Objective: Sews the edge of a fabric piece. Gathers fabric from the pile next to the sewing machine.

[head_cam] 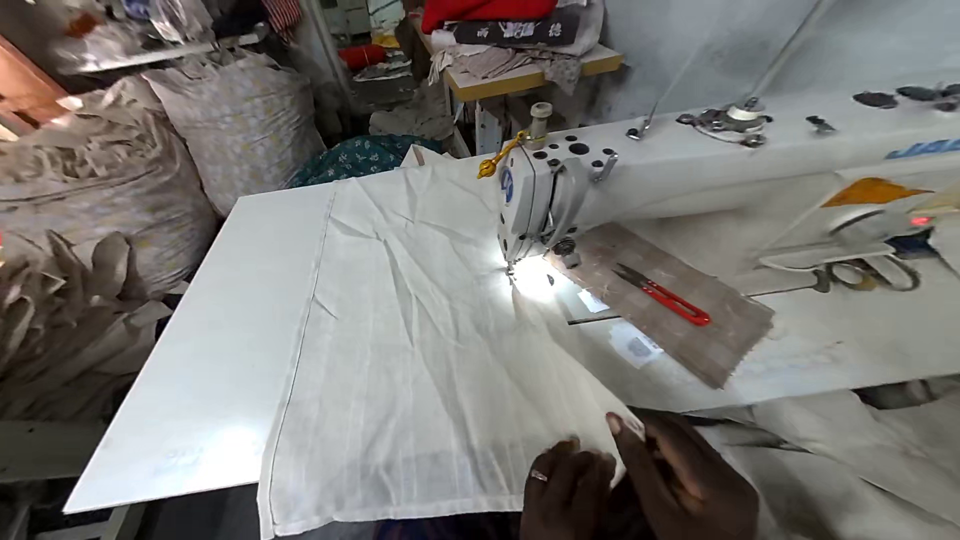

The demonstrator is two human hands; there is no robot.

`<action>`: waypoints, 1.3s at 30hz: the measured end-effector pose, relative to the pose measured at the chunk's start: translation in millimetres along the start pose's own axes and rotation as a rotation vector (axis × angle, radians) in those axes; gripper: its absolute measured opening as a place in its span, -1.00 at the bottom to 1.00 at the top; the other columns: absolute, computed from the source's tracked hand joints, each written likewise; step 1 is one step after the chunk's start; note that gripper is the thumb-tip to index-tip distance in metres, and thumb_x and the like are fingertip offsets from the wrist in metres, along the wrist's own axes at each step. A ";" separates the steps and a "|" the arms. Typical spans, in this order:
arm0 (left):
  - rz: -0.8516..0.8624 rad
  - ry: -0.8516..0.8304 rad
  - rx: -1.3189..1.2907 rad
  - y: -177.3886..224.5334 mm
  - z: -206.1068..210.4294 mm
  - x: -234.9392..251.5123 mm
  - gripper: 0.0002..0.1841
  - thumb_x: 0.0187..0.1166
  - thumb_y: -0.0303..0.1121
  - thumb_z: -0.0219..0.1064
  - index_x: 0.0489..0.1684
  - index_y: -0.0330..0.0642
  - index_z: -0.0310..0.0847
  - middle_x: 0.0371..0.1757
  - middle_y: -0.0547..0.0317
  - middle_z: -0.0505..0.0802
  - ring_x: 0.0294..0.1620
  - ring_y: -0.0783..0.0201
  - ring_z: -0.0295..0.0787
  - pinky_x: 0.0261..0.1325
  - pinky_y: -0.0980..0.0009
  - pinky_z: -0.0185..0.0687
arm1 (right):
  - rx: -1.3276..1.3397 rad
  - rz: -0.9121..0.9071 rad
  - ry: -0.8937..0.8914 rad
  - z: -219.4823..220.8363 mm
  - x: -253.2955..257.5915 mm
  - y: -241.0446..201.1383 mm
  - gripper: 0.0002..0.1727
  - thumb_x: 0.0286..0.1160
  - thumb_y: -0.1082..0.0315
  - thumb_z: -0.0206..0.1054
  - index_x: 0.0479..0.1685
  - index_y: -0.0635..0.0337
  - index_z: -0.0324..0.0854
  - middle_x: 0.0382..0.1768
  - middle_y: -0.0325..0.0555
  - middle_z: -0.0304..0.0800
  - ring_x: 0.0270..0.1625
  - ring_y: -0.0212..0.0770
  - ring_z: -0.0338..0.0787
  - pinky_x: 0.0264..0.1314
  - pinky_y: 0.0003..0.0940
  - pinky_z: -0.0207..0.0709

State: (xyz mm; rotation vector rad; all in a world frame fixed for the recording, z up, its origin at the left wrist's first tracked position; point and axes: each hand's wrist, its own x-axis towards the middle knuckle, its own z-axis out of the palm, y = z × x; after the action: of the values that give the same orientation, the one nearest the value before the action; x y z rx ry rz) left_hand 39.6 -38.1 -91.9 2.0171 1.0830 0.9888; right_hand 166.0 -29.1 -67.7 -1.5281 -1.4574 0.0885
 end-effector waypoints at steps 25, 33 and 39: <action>-1.126 0.034 -1.771 14.0 17.0 15.1 -0.29 0.86 0.09 -0.36 0.00 -0.28 0.69 -0.18 -0.02 0.94 -0.21 0.15 0.93 0.01 0.30 0.82 | 0.546 0.182 0.114 -19.3 -3.7 -1.4 -0.81 0.26 0.61 0.44 -0.24 0.19 0.88 -0.10 -0.33 0.86 -0.13 -0.63 0.77 -0.16 -0.76 0.68; -1.048 0.265 -1.221 27.1 2.7 18.3 -0.76 0.85 -0.41 0.01 0.07 -0.35 0.59 -0.25 0.08 0.92 -0.28 0.34 0.89 -0.12 0.49 0.79 | 0.250 -0.053 0.038 -31.6 3.7 13.1 -0.88 0.35 0.47 0.35 -0.27 0.20 0.81 -0.16 -0.20 0.84 -0.17 -0.69 0.73 -0.16 -0.87 0.58; -0.661 0.308 -0.957 39.3 -11.5 20.0 -0.87 0.67 -0.61 0.15 0.01 -0.38 0.58 -0.21 0.34 0.88 -0.06 0.56 0.83 0.24 0.51 0.73 | 0.030 -0.297 -0.047 -20.2 -0.3 -1.4 -0.89 0.54 0.40 0.29 -0.23 0.18 0.72 -0.21 -0.05 0.76 -0.09 -0.30 0.72 0.07 -0.67 0.56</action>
State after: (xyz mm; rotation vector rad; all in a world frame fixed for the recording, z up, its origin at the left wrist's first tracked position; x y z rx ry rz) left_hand 52.9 -36.7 -48.3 0.6926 1.0272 1.1458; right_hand 177.8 -41.3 -56.5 -1.2781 -1.6967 -0.0321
